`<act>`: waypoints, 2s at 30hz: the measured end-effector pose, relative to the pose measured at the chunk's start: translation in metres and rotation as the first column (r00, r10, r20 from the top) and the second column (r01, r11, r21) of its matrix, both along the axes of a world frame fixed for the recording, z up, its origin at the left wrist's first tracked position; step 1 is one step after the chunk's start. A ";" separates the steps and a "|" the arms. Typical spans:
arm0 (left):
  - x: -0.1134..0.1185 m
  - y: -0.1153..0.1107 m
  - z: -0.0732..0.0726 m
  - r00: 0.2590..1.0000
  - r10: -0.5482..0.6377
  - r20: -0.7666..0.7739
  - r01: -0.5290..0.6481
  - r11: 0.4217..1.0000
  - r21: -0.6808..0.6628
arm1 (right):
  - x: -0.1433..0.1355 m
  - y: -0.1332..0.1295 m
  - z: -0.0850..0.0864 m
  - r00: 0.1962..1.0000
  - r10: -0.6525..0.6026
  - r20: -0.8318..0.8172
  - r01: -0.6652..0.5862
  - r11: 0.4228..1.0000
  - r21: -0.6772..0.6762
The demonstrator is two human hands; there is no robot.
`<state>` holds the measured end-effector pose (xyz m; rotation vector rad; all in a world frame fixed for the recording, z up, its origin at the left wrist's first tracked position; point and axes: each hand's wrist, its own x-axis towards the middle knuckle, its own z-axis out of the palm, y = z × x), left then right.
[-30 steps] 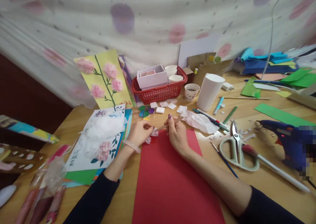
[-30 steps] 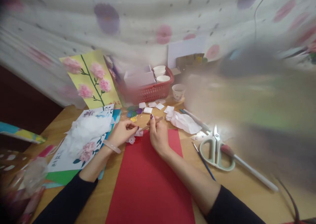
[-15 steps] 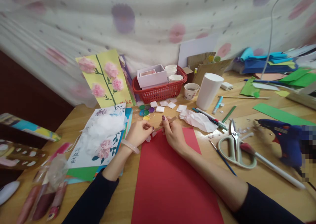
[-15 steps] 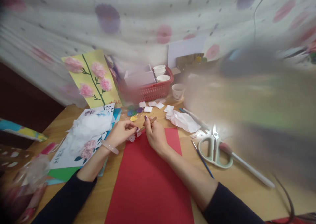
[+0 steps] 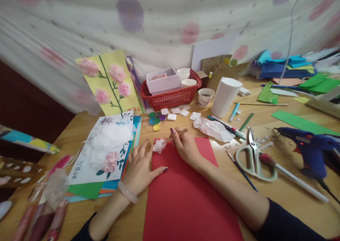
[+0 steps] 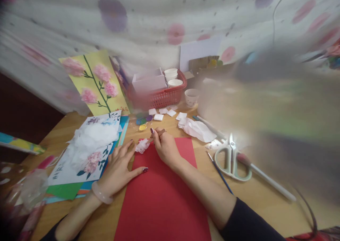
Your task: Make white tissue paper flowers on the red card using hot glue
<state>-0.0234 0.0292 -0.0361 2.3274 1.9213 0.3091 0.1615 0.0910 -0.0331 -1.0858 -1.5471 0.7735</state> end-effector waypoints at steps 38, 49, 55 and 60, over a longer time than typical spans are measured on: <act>0.000 -0.001 0.001 1.000 0.010 0.015 -0.010 1.000 -0.011 | 0.001 -0.004 -0.005 0.996 -0.079 -0.036 0.078 0.997 -0.012; 0.001 -0.001 0.010 0.988 -0.023 0.150 0.012 0.997 0.077 | 0.004 0.003 -0.005 0.937 -0.155 -0.313 0.103 0.979 -0.176; -0.053 0.019 0.048 0.819 0.179 0.545 -0.378 0.883 0.278 | 0.009 0.013 -0.007 0.825 -0.259 -0.502 0.093 0.939 -0.331; -0.105 0.041 0.047 0.802 0.223 0.554 -0.539 0.669 0.511 | 0.006 0.011 -0.004 0.834 -0.226 -0.504 0.055 0.942 -0.332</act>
